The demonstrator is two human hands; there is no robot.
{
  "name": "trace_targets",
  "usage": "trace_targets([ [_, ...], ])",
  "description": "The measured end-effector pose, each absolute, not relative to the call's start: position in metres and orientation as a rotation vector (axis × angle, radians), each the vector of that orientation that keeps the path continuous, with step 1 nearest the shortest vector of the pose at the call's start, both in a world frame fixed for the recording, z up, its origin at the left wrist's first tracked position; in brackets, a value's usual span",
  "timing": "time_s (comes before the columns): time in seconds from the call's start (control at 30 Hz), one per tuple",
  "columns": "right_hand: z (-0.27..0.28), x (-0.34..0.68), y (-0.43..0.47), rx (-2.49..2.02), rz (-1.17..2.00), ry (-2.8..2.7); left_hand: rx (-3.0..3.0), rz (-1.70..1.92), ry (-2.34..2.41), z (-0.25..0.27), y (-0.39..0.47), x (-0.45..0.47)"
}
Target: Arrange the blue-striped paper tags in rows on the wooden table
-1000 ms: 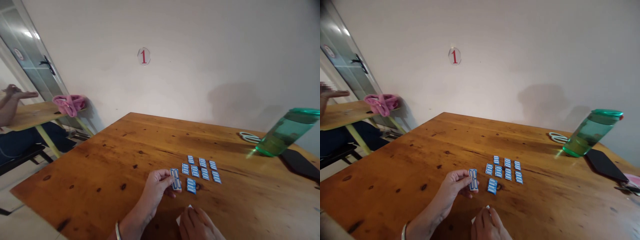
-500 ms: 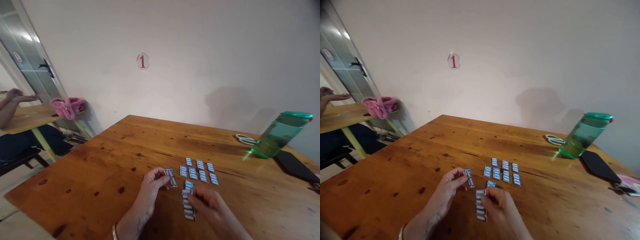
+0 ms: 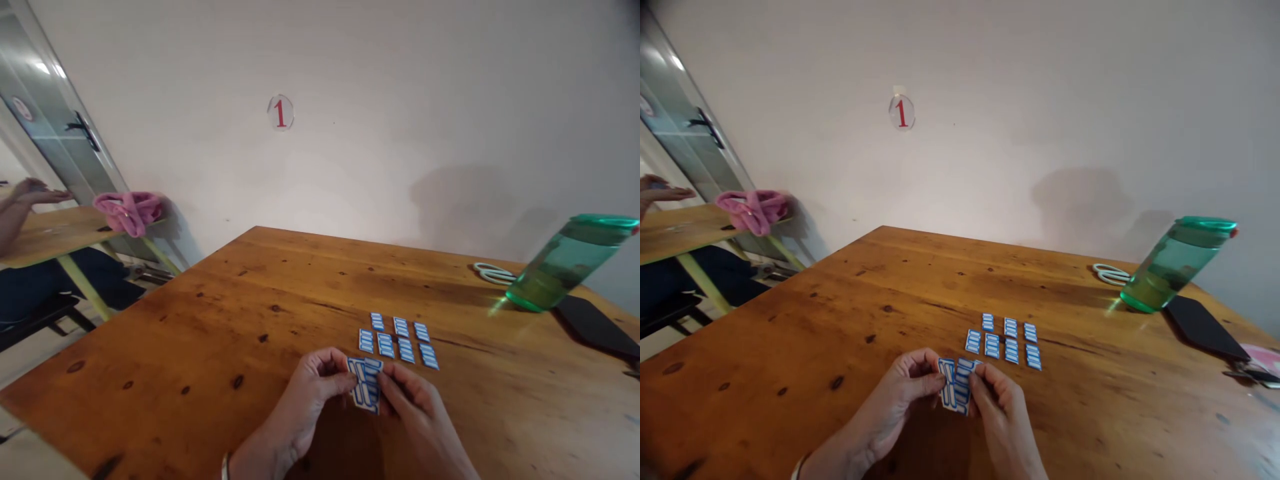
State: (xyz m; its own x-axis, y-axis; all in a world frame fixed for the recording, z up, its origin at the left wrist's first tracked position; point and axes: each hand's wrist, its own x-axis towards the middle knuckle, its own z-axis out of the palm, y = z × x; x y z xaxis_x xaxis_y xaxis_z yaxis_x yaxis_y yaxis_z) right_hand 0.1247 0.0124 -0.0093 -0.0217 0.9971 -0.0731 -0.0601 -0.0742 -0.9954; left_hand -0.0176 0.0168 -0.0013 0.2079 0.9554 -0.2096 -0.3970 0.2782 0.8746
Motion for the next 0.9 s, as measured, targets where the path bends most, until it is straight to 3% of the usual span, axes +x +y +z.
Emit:
trace_targets([
  [0.9, -0.018, 0.125, 0.000, -1.133, 1.179, -1.398, 0.940, 1.085, 1.047, -0.004, 0.017, -0.011],
])
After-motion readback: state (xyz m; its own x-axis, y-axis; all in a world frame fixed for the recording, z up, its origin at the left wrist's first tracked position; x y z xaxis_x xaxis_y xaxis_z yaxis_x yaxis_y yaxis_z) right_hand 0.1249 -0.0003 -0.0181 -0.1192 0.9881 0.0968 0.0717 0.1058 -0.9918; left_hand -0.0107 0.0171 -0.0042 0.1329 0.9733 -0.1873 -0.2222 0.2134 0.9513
